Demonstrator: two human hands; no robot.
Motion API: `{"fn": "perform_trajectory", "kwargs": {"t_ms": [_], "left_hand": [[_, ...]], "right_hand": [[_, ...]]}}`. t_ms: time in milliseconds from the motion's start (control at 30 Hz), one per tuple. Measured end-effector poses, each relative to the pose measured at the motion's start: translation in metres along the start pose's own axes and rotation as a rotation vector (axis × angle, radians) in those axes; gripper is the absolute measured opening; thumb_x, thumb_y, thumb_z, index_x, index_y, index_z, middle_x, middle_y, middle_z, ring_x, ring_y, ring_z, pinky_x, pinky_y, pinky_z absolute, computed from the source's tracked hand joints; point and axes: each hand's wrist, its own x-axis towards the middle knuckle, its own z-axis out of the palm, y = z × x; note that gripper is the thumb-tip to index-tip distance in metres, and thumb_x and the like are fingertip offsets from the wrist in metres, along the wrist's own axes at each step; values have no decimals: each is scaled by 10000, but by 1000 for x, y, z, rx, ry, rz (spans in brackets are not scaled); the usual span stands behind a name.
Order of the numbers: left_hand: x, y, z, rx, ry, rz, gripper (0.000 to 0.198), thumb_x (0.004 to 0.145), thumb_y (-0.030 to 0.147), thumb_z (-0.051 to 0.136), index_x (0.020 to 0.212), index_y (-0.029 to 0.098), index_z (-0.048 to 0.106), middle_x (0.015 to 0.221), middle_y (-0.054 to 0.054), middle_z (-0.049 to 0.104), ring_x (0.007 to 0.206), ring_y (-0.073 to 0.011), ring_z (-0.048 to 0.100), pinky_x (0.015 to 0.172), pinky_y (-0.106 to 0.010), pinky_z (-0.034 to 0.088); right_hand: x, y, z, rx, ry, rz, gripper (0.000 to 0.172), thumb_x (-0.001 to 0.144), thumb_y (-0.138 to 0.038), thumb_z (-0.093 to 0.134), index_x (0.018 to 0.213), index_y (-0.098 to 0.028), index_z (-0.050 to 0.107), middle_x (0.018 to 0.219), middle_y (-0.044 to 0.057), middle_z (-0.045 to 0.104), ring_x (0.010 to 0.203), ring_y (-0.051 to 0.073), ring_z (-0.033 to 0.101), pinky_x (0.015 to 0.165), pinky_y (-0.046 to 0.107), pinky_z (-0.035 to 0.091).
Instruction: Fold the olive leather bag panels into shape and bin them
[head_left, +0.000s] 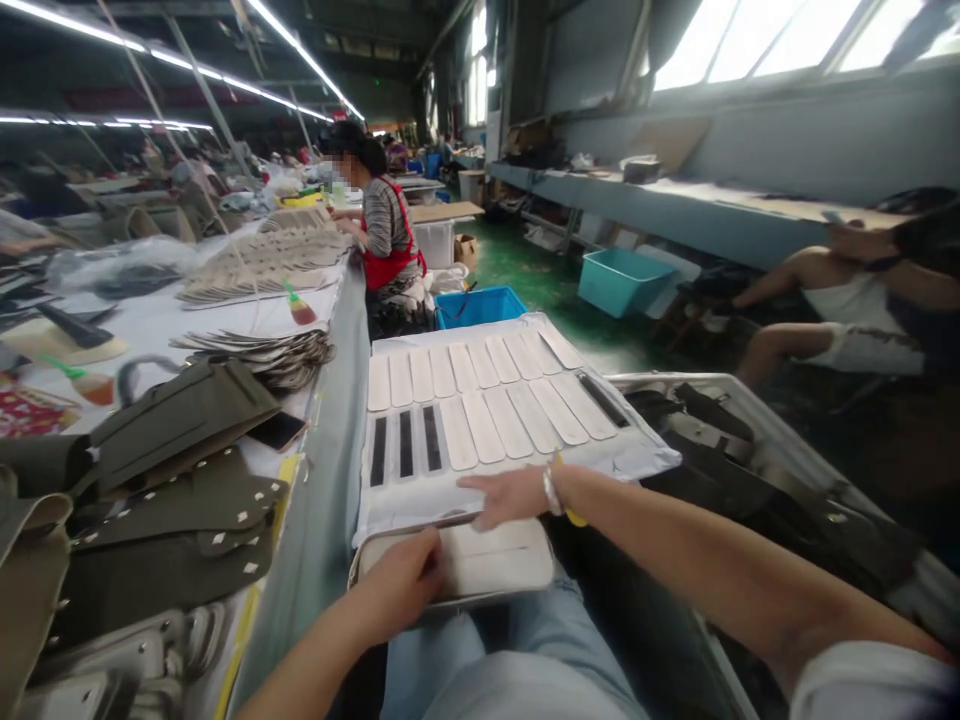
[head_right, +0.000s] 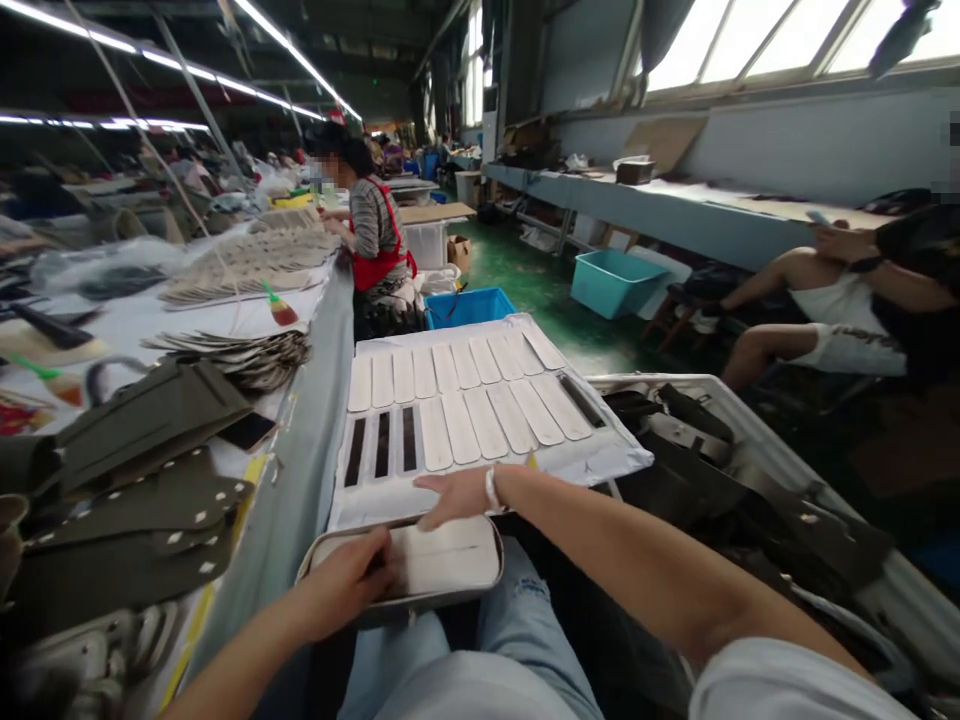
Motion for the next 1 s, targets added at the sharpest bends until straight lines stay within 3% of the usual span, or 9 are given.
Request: {"fn": "perform_trajectory", "kwargs": {"t_ms": [100, 167, 267, 367, 500, 600, 733, 867, 1000], "left_hand": [[2, 2, -2, -5, -44, 81, 262, 822, 199, 422, 1067, 209, 512, 983, -35, 607, 883, -176, 550, 781, -272, 403], [8, 7, 0, 40, -103, 165, 436, 844, 217, 411, 1276, 274, 414, 1106, -34, 579, 962, -183, 542, 859, -283, 391], [20, 17, 1, 196, -209, 241, 457, 881, 309, 382, 1338, 329, 374, 1000, -43, 601, 872, -197, 571, 814, -289, 412], [29, 23, 0, 302, -267, 315, 451, 893, 409, 358, 1339, 344, 379, 918, -59, 615, 804, -218, 585, 763, -304, 427], [33, 27, -4, 368, -327, 365, 501, 885, 466, 349, 1374, 367, 295, 924, -68, 640, 796, -250, 600, 751, -344, 436], [34, 30, -7, 362, -363, 349, 500, 902, 490, 267, 1379, 344, 298, 930, -87, 652, 817, -262, 608, 769, -360, 431], [35, 34, -10, 324, -392, 345, 531, 904, 511, 207, 1381, 303, 311, 966, -114, 649, 874, -270, 609, 793, -363, 427], [34, 35, -3, 389, -390, 332, 737, 786, 642, 395, 1406, 268, 251, 920, -140, 641, 797, -311, 617, 724, -393, 452], [36, 34, 6, 460, -368, 303, 758, 744, 472, 535, 1409, 287, 222, 850, -116, 639, 728, -298, 615, 654, -371, 458]], "right_hand": [[-24, 39, -8, 361, -79, 223, 799, 756, -209, 472, 1421, -130, 36, 666, 16, 650, 686, 207, 666, 646, 377, 530], [-35, 64, 4, 420, -104, 287, 832, 739, -158, 449, 1416, -125, -33, 572, -13, 624, 519, 182, 637, 522, 328, 531], [-41, 84, 31, 329, 31, 277, 806, 730, -188, 514, 1414, -128, 94, 461, -59, 551, 336, 136, 519, 356, 231, 452], [-41, 84, 49, 342, 154, 147, 685, 722, -127, 474, 1374, -163, 267, 416, -95, 479, 290, 89, 436, 311, 170, 387], [-44, 75, 53, 380, 269, 79, 673, 662, -81, 446, 1326, -170, 379, 438, -91, 481, 283, 60, 383, 277, 134, 322], [-45, 77, 50, 445, 269, 84, 691, 612, -87, 426, 1299, -154, 427, 422, -88, 474, 272, 61, 371, 266, 138, 319], [-41, 87, 51, 624, 248, 79, 776, 566, -117, 395, 1341, -139, 366, 349, -106, 407, 247, 77, 362, 270, 155, 358], [-41, 85, 55, 595, 292, 54, 764, 568, -140, 401, 1332, -140, 380, 340, -106, 400, 240, 90, 364, 240, 156, 326], [-48, 75, 55, 552, 354, 99, 723, 618, -161, 448, 1337, -130, 367, 347, -95, 411, 249, 90, 365, 240, 150, 298]]}}
